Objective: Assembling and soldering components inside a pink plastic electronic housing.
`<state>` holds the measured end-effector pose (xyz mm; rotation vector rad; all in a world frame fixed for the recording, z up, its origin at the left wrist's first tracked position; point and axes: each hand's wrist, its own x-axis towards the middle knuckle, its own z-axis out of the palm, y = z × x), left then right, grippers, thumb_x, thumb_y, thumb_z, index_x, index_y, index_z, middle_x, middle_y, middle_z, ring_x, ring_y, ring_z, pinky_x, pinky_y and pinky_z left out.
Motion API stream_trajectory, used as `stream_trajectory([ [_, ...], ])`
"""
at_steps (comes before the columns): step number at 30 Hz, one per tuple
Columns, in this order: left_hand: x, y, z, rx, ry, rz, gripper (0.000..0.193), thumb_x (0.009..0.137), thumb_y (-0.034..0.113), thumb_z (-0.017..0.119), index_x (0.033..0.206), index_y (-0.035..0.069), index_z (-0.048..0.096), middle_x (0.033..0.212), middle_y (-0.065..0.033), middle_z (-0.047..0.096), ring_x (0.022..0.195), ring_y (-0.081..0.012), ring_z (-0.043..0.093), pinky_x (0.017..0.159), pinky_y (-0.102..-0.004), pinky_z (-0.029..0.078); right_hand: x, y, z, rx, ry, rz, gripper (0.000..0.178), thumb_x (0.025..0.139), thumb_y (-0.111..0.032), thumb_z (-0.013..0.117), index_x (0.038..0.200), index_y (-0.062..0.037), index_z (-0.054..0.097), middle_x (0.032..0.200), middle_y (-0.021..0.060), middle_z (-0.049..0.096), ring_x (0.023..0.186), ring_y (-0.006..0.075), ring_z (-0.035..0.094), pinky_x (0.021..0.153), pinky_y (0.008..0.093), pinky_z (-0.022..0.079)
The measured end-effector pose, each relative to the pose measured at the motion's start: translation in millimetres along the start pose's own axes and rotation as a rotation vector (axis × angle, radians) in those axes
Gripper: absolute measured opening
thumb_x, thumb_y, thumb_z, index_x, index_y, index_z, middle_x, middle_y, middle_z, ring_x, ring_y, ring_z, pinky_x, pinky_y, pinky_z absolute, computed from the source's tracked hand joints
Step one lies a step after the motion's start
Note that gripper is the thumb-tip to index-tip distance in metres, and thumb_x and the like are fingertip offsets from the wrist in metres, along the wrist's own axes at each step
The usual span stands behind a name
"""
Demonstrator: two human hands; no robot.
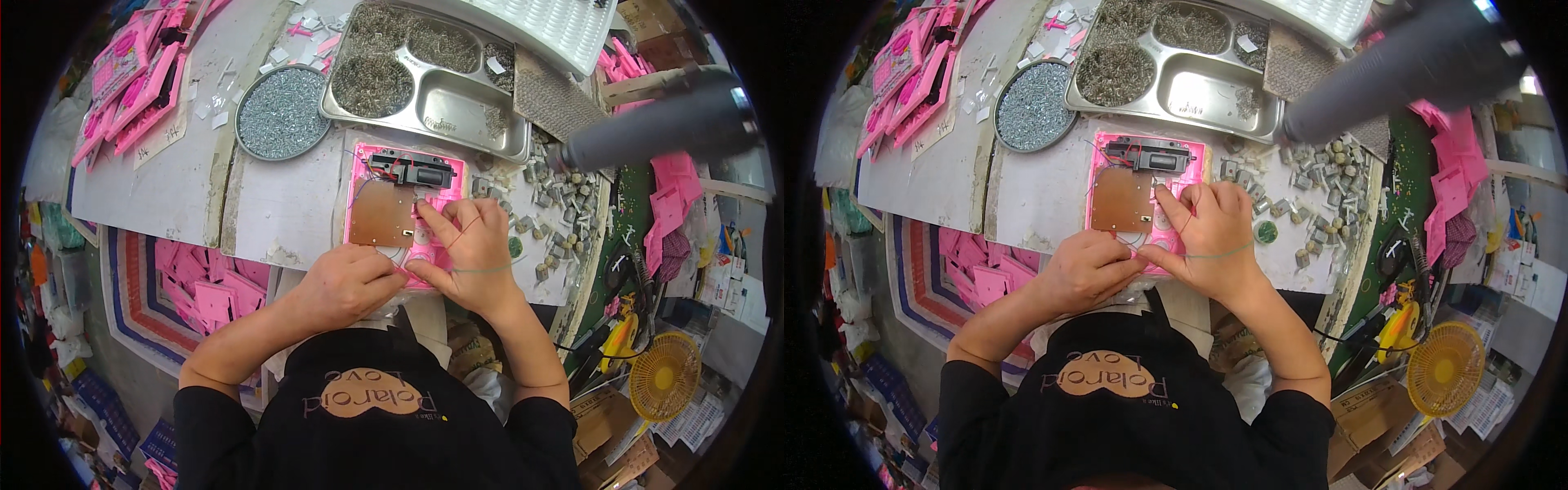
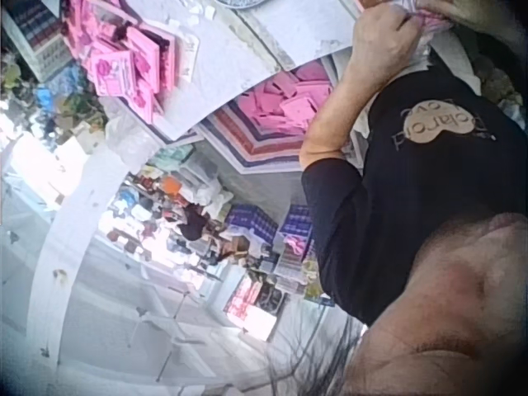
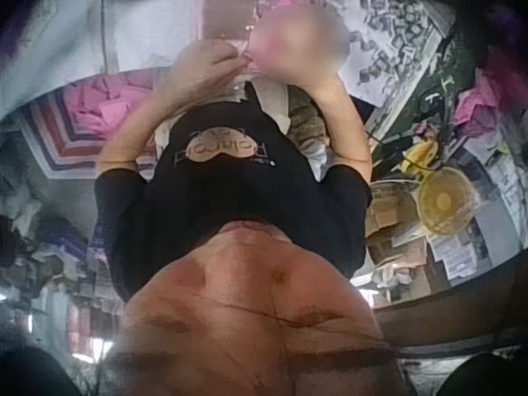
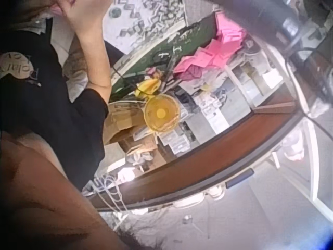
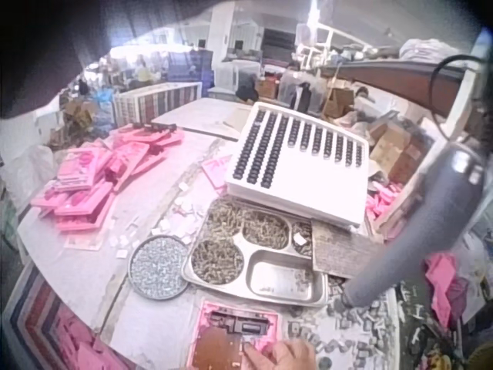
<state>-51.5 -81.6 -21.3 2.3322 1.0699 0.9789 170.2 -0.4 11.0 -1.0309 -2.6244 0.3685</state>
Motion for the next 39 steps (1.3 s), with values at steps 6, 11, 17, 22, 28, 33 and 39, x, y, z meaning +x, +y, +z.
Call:
stream_trajectory([
  [6,3.2,3.8,-1.8,0.037,0.056,0.037,0.019,0.077,0.011,0.076,0.095,0.007,0.072,0.087,-0.0028,0.063,0.075,-0.0203,0.063,0.066,-0.0353,0.049,17.2,-0.6,-10.3,-0.109,-0.060,-0.001,0.060,0.078,-0.062,0.073,0.110,-0.0114,0.074,0.101,0.0080,0.058,0.101,0.0299,0.051,0.094,0.0485,0.037],
  [11,0.9,3.2,-0.5,0.061,0.086,0.049,0.024,0.075,0.011,0.078,0.097,0.008,0.073,0.089,-0.0024,0.063,0.074,-0.0190,0.063,0.065,-0.0346,0.049,23.4,-6.0,-22.2,-0.185,-0.138,-0.088,0.061,0.077,-0.060,0.076,0.115,-0.0117,0.072,0.098,0.0091,0.061,0.101,0.0307,0.054,0.094,0.0481,0.038],
  [17,-27.9,4.2,-16.9,0.065,0.123,0.050,0.025,0.073,0.012,0.079,0.098,0.009,0.073,0.090,-0.0005,0.065,0.074,-0.0167,0.062,0.063,-0.0325,0.046,4.8,-18.7,-53.5,0.642,-0.379,-0.308,0.071,0.073,-0.056,0.082,0.123,-0.0075,0.069,0.098,0.0090,0.062,0.094,0.0305,0.057,0.087,0.0454,0.043],
  [22,-59.0,-3.3,-14.0,0.091,0.237,-0.061,0.023,0.073,0.004,0.082,0.094,0.009,0.073,0.083,-0.0020,0.063,0.065,-0.0191,0.056,0.056,-0.0341,0.039,-9.7,-32.9,11.3,0.213,-0.047,-0.169,0.060,0.074,-0.042,0.084,0.121,-0.0058,0.071,0.103,0.0076,0.064,0.096,0.0291,0.057,0.091,0.0452,0.043],
  [28,-75.2,5.7,-4.6,0.021,0.189,-0.428,0.013,0.078,0.002,0.074,0.080,0.006,0.062,0.075,-0.0073,0.054,0.064,-0.0273,0.056,0.055,-0.0376,0.043,-7.2,-63.1,38.0,0.099,0.076,-0.147,0.047,0.074,-0.032,0.084,0.113,-0.0070,0.072,0.102,0.0049,0.064,0.095,0.0256,0.057,0.088,0.0443,0.040],
  [33,-83.8,29.2,6.6,-0.037,-0.142,-0.338,0.015,0.081,0.011,0.073,0.084,0.008,0.059,0.082,-0.0085,0.057,0.070,-0.0291,0.063,0.062,-0.0405,0.050,-2.9,-71.9,40.7,0.127,0.074,-0.121,0.039,0.073,-0.029,0.085,0.103,-0.0085,0.072,0.099,0.0031,0.063,0.092,0.0237,0.056,0.085,0.0434,0.039],
  [39,-43.5,4.5,-51.8,-0.200,-0.084,-0.257,0.021,0.083,0.016,0.078,0.099,0.008,0.068,0.088,-0.0098,0.063,0.077,-0.0305,0.065,0.066,-0.0413,0.053,-1.3,-70.5,40.2,0.112,0.059,-0.100,0.033,0.073,-0.026,0.081,0.098,-0.0093,0.067,0.099,0.0051,0.062,0.093,0.0250,0.056,0.087,0.0449,0.040],
])
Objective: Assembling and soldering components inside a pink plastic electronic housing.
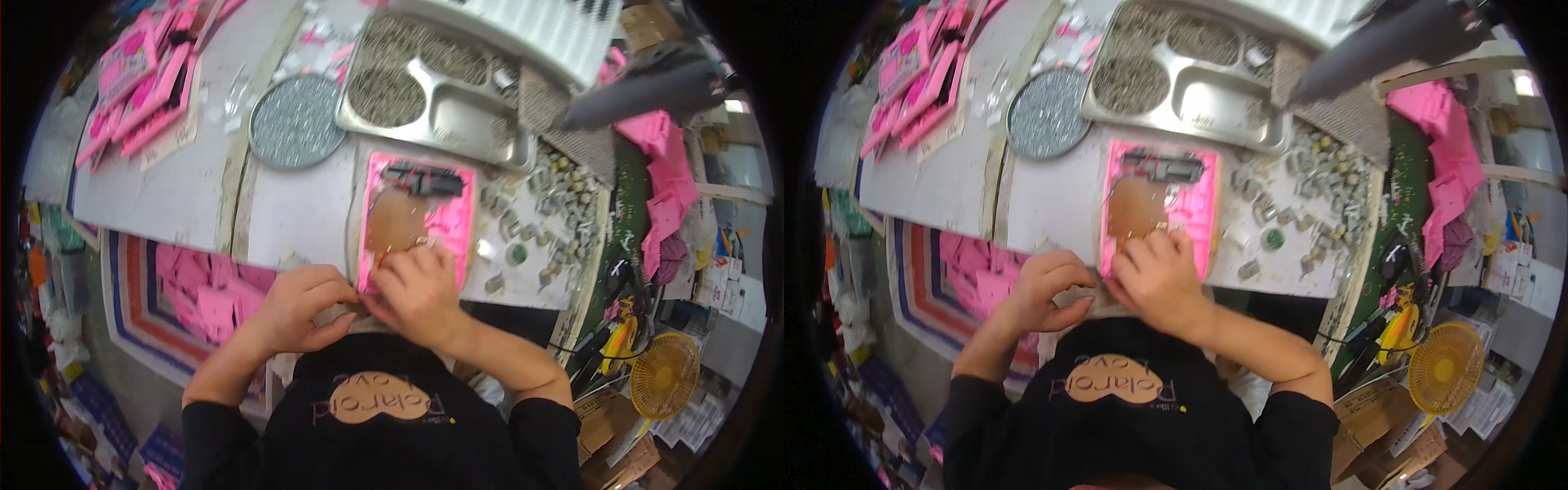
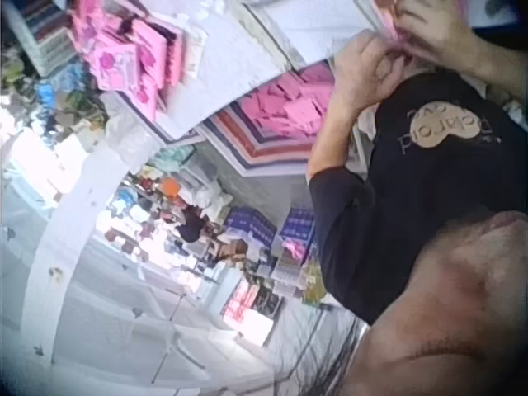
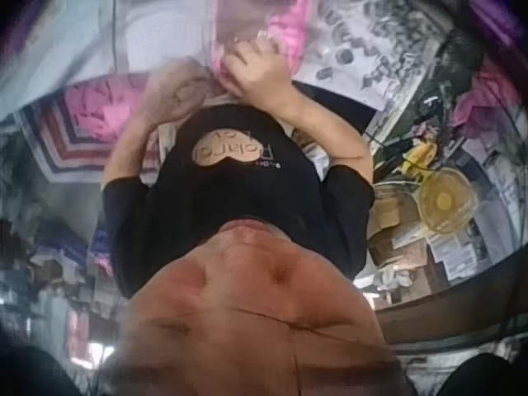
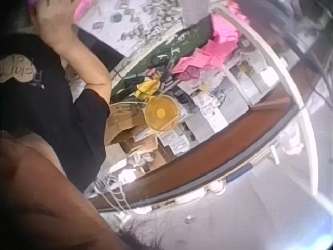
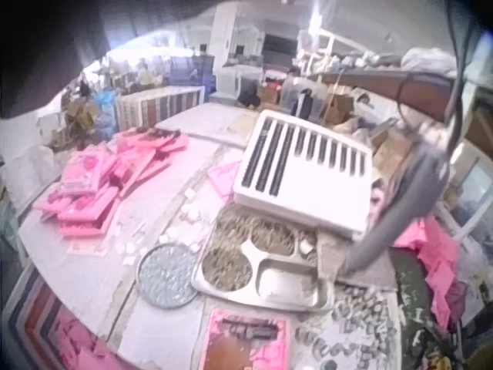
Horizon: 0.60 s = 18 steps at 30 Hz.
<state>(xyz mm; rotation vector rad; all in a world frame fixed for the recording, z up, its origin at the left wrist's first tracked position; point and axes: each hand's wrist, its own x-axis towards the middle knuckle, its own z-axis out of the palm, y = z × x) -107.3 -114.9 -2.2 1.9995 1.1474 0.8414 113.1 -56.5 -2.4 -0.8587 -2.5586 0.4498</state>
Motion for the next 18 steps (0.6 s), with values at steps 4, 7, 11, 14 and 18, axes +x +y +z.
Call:
stream_trajectory([
  [4,11.0,-24.6,20.2,0.100,0.074,0.074,0.021,0.081,0.015,0.082,0.096,0.007,0.069,0.087,-0.0102,0.063,0.076,-0.0304,0.065,0.066,-0.0407,0.052,6.0,16.3,-23.1,0.134,-0.169,-0.061,0.038,0.076,-0.027,0.081,0.107,-0.0091,0.068,0.095,0.0054,0.063,0.093,0.0260,0.059,0.088,0.0436,0.043],
  [7,6.7,-27.6,9.1,0.147,0.030,0.171,0.020,0.082,0.016,0.082,0.096,0.008,0.069,0.087,-0.0085,0.063,0.074,-0.0285,0.064,0.064,-0.0401,0.052,2.4,94.0,-89.6,0.590,-0.372,-0.053,0.029,0.086,-0.022,0.079,0.111,-0.0076,0.075,0.092,0.0074,0.072,0.087,0.0230,0.068,0.081,0.0387,0.052],
  [11,19.5,-31.8,6.6,0.154,-0.021,0.251,0.022,0.079,0.017,0.085,0.095,0.012,0.072,0.084,-0.0045,0.063,0.069,-0.0254,0.063,0.058,-0.0385,0.049,29.7,197.3,-190.1,0.512,0.396,0.548,0.011,0.087,-0.009,0.076,0.094,-0.0027,0.070,0.089,0.0012,0.068,0.077,0.0092,0.061,0.069,0.0291,0.051],
  [14,25.2,-33.5,5.0,0.154,-0.074,0.246,0.022,0.079,0.019,0.085,0.095,0.013,0.072,0.083,-0.0040,0.062,0.069,-0.0251,0.064,0.058,-0.0383,0.050,73.8,305.8,-207.5,0.549,0.439,0.364,0.011,0.095,-0.011,0.068,0.104,-0.0034,0.069,0.094,0.0031,0.067,0.083,0.0122,0.062,0.075,0.0315,0.052],
  [18,26.9,-28.6,0.3,0.156,-0.120,0.197,0.022,0.078,0.018,0.084,0.096,0.013,0.073,0.083,-0.0042,0.062,0.069,-0.0252,0.064,0.058,-0.0384,0.052,162.1,405.1,-187.5,0.117,0.675,0.115,0.032,0.095,-0.020,0.069,0.122,-0.0033,0.067,0.119,0.0105,0.070,0.110,0.0277,0.066,0.096,0.0450,0.055],
])
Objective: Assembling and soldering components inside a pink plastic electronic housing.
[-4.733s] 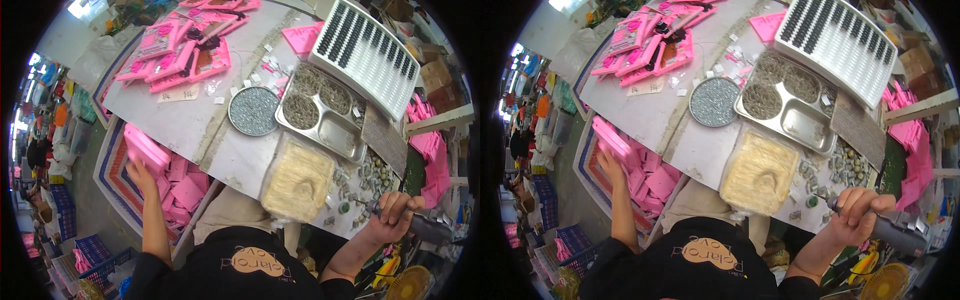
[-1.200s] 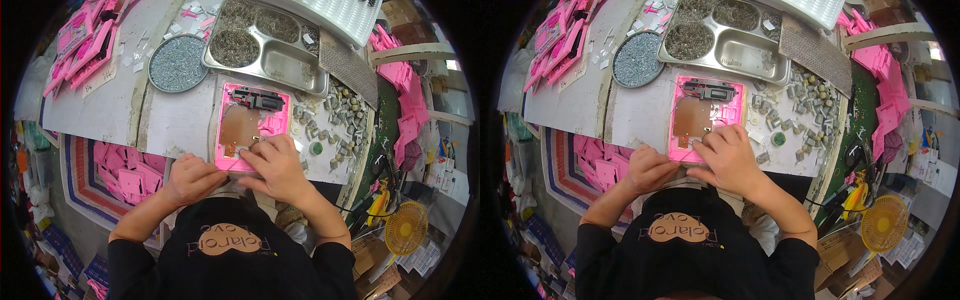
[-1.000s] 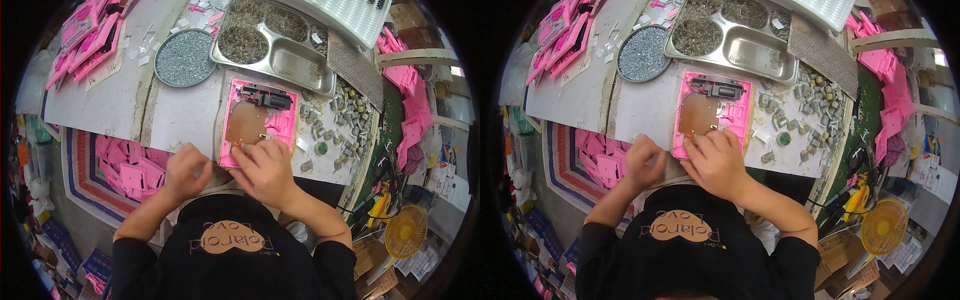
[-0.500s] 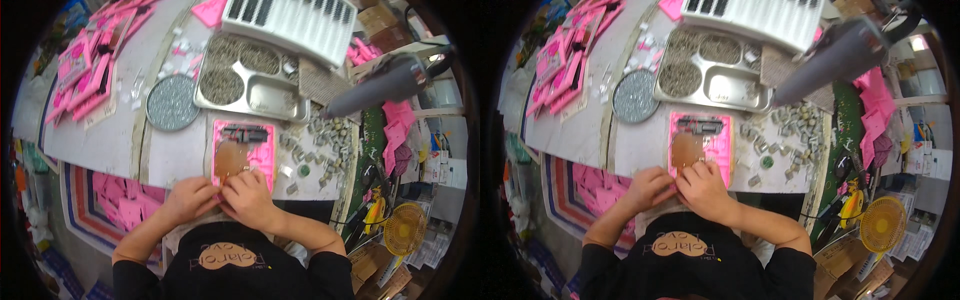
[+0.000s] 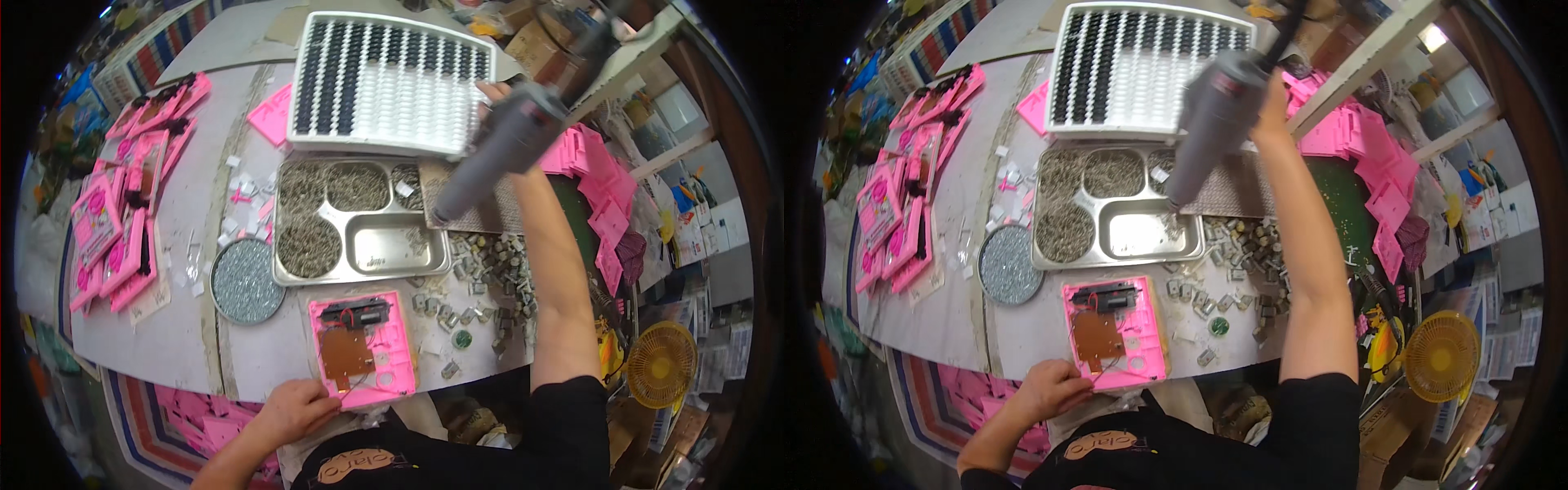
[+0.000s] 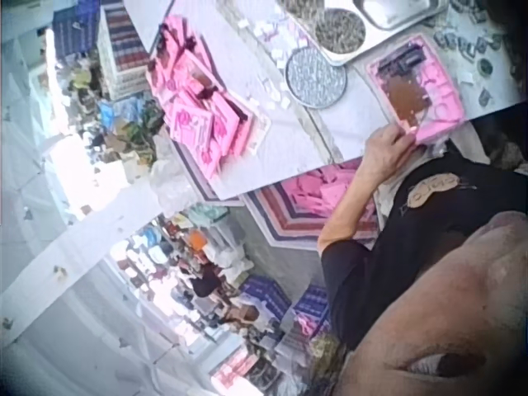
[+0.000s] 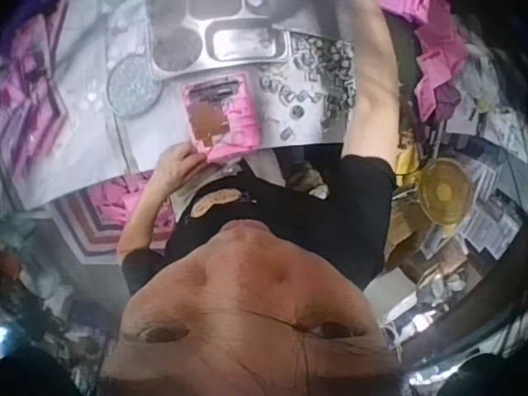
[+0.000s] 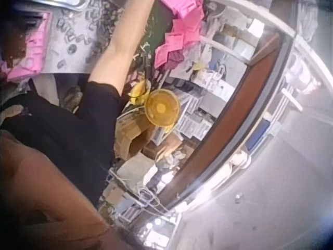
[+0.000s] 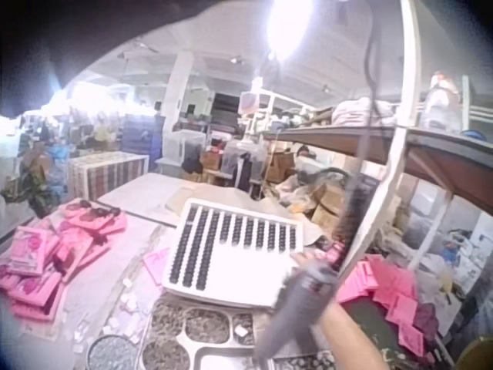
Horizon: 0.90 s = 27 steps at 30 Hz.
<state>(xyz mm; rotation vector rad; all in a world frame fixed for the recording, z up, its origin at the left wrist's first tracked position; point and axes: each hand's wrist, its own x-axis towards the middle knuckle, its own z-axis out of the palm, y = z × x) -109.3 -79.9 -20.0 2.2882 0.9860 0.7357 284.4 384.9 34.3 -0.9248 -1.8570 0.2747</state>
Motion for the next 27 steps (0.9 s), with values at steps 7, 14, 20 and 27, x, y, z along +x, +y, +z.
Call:
stream_trajectory([
  [7,-10.0,4.3,5.0,-0.021,0.006,-0.107,0.022,0.078,0.016,0.083,0.098,0.013,0.074,0.086,-0.0031,0.061,0.071,-0.0241,0.064,0.059,-0.0377,0.053,35.8,-12.3,33.8,-0.889,0.147,-0.345,0.024,0.081,-0.017,0.076,0.106,-0.0172,0.076,0.111,-0.0008,0.069,0.110,0.0286,0.058,0.090,0.0468,0.050],
  [14,-2.8,6.8,0.9,0.004,-0.005,-0.089,0.020,0.079,0.015,0.082,0.096,0.013,0.073,0.085,-0.0043,0.060,0.070,-0.0259,0.062,0.057,-0.0389,0.051,76.8,7.5,13.6,-0.748,0.059,-0.348,0.011,0.083,-0.019,0.075,0.093,-0.0142,0.072,0.101,0.0040,0.070,0.108,0.0323,0.059,0.091,0.0488,0.050],
  [20,-10.5,7.0,3.3,0.045,0.019,-0.131,0.021,0.080,0.014,0.081,0.098,0.013,0.071,0.082,-0.0057,0.058,0.069,-0.0270,0.062,0.056,-0.0403,0.049,-40.4,-152.5,-1.1,0.434,0.127,0.241,0.031,0.092,-0.002,0.073,0.120,0.0016,0.063,0.094,0.0038,0.070,0.078,0.0073,0.064,0.069,0.0210,0.050],
  [27,-5.7,6.4,2.8,-0.020,0.003,-0.131,0.028,0.075,0.010,0.085,0.099,0.010,0.071,0.086,-0.0064,0.061,0.074,-0.0278,0.063,0.060,-0.0397,0.050,-247.5,-283.2,10.0,0.270,-0.716,0.083,0.022,0.077,-0.003,0.081,0.096,-0.0091,0.073,0.093,0.0041,0.072,0.096,0.0278,0.057,0.089,0.0383,0.047],
])
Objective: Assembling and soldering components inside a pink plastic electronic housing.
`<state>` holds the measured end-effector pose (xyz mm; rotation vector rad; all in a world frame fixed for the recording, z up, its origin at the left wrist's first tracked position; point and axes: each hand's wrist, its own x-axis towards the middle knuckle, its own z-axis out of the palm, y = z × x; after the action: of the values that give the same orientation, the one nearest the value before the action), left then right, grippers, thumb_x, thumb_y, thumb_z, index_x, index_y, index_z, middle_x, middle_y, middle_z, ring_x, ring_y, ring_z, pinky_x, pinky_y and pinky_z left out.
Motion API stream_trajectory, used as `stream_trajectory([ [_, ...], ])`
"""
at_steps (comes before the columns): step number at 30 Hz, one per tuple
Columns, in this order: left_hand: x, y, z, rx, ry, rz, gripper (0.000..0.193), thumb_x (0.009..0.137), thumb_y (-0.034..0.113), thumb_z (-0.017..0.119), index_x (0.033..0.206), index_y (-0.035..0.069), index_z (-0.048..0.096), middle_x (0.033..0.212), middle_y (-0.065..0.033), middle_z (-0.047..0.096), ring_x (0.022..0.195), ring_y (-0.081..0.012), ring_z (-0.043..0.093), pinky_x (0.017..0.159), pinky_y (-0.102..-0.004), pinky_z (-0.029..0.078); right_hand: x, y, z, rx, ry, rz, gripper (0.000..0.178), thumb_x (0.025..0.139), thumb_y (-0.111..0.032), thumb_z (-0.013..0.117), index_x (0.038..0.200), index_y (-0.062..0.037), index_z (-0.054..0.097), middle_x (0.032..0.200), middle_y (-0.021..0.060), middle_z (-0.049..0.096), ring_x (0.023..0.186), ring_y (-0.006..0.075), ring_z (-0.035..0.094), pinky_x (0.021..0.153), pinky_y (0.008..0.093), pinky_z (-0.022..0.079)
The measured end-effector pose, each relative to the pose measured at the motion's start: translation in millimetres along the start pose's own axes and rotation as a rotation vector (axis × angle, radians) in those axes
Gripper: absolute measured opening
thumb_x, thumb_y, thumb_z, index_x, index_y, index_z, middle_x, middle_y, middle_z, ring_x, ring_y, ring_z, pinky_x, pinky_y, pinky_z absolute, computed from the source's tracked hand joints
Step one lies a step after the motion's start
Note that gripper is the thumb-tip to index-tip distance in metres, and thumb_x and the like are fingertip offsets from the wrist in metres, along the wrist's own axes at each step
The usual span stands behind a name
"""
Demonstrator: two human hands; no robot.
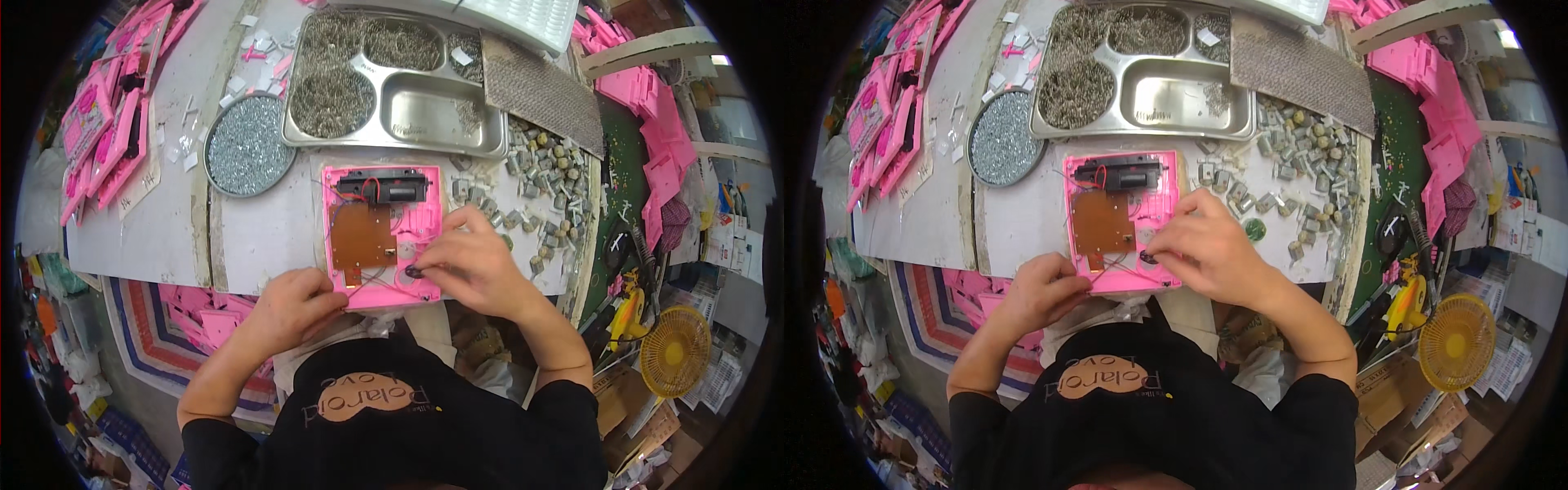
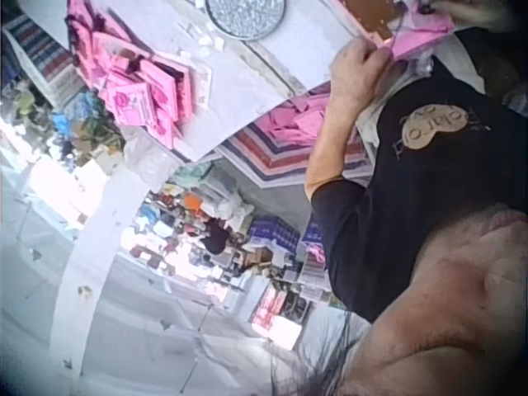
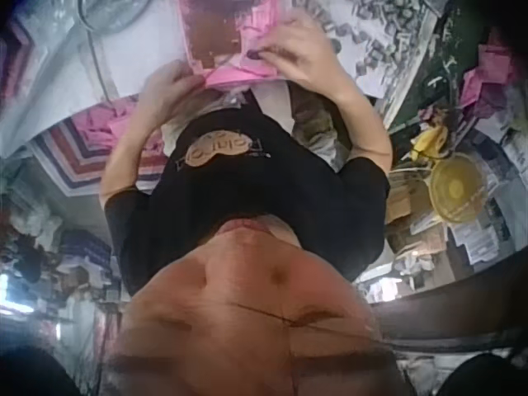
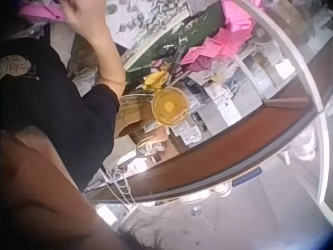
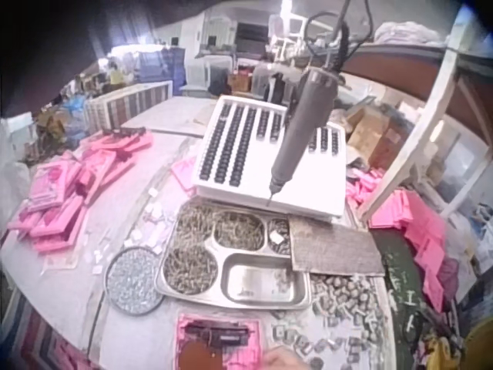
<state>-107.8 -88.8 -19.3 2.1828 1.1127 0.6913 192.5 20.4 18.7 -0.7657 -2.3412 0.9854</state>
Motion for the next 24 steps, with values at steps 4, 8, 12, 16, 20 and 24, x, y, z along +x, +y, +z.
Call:
stream_trajectory([
  [4,1.4,2.1,1.8,-0.002,0.019,0.003,0.024,0.077,0.012,0.083,0.098,0.010,0.071,0.086,-0.0057,0.057,0.073,-0.0263,0.062,0.062,-0.0384,0.051,-8.7,12.5,15.7,-0.133,-0.028,-0.120,0.024,0.074,-0.007,0.083,0.095,-0.0118,0.073,0.094,0.0026,0.071,0.096,0.0289,0.056,0.089,0.0412,0.047],
  [8,-3.0,1.4,5.9,0.009,0.040,-0.005,0.024,0.077,0.012,0.083,0.098,0.010,0.072,0.087,-0.0056,0.057,0.072,-0.0254,0.062,0.061,-0.0383,0.051,-6.8,8.5,22.5,-0.271,-0.010,-0.234,0.025,0.069,-0.013,0.081,0.092,-0.0114,0.072,0.098,-0.0001,0.067,0.099,0.0287,0.054,0.092,0.0469,0.045],
  [12,-4.3,0.9,7.5,0.035,0.060,0.011,0.025,0.077,0.013,0.084,0.098,0.010,0.071,0.087,-0.0055,0.058,0.072,-0.0251,0.061,0.060,-0.0381,0.050,-10.4,5.8,27.4,-0.234,0.039,-0.208,0.025,0.067,-0.015,0.081,0.089,-0.0107,0.071,0.097,0.0002,0.065,0.100,0.0284,0.054,0.093,0.0489,0.045],
  [16,-4.5,-3.8,12.5,0.084,0.104,0.090,0.030,0.075,0.012,0.085,0.101,0.011,0.071,0.085,-0.0061,0.058,0.069,-0.0254,0.060,0.056,-0.0375,0.048,-12.5,5.7,29.4,-0.227,0.038,-0.182,0.023,0.069,-0.019,0.082,0.088,-0.0110,0.072,0.097,0.0010,0.066,0.101,0.0288,0.054,0.093,0.0486,0.045],
  [20,-12.1,-14.5,21.7,0.088,0.129,0.190,0.034,0.073,0.010,0.086,0.103,0.009,0.070,0.085,-0.0066,0.057,0.063,-0.0251,0.057,0.052,-0.0383,0.045,-10.9,-0.3,12.9,-0.194,0.058,-0.175,0.026,0.072,-0.016,0.084,0.096,-0.0102,0.074,0.101,0.0029,0.069,0.097,0.0286,0.058,0.090,0.0444,0.046],
  [24,-5.2,-10.9,11.7,0.115,0.021,0.202,0.032,0.074,0.010,0.084,0.103,0.007,0.069,0.086,-0.0070,0.057,0.066,-0.0258,0.059,0.054,-0.0394,0.047,-22.1,44.5,-34.8,-0.406,0.257,0.138,0.021,0.077,-0.011,0.080,0.097,-0.0091,0.075,0.100,0.0045,0.070,0.095,0.0265,0.062,0.086,0.0383,0.047],
])
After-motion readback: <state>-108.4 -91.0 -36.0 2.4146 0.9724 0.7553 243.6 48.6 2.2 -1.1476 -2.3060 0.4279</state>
